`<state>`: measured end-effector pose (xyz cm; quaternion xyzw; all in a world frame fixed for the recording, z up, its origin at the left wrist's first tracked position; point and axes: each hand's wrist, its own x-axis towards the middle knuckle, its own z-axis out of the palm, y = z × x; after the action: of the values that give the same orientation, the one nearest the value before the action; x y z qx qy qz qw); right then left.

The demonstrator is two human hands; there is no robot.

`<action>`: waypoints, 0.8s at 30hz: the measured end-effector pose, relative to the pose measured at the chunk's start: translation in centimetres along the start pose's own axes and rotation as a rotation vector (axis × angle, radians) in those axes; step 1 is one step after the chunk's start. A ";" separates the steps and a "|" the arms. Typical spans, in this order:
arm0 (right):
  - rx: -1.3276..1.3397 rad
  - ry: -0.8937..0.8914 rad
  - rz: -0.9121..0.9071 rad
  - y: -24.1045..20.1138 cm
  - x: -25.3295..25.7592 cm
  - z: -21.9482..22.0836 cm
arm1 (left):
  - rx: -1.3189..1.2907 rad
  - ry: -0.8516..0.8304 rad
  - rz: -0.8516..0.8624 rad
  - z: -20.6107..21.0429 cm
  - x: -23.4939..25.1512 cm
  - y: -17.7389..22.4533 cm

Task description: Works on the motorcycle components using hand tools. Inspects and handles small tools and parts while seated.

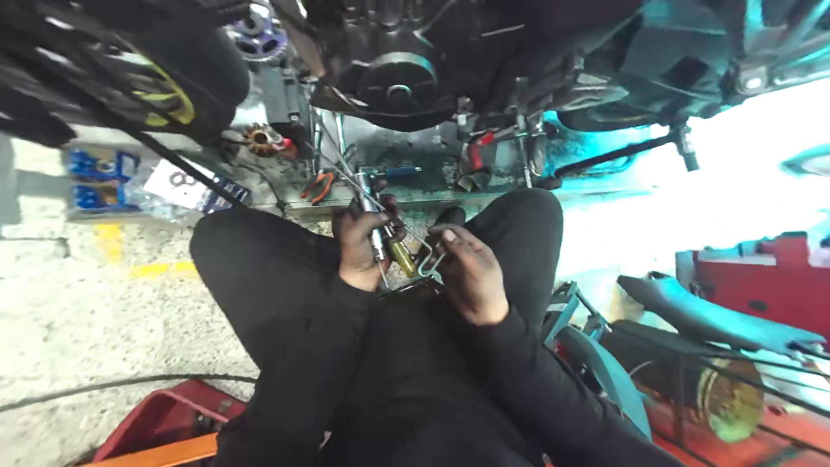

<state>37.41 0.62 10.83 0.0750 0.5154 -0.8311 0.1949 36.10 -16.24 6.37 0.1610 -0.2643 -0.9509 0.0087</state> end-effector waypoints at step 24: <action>-0.243 -0.424 -0.160 2.8 -1.8 5.7 | -0.013 0.110 0.352 -2.5 -5.3 6.7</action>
<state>40.58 -5.06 11.70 -0.1659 0.5633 -0.7731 0.2399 41.46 -22.74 9.36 0.1640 -0.2814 -0.9260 0.1907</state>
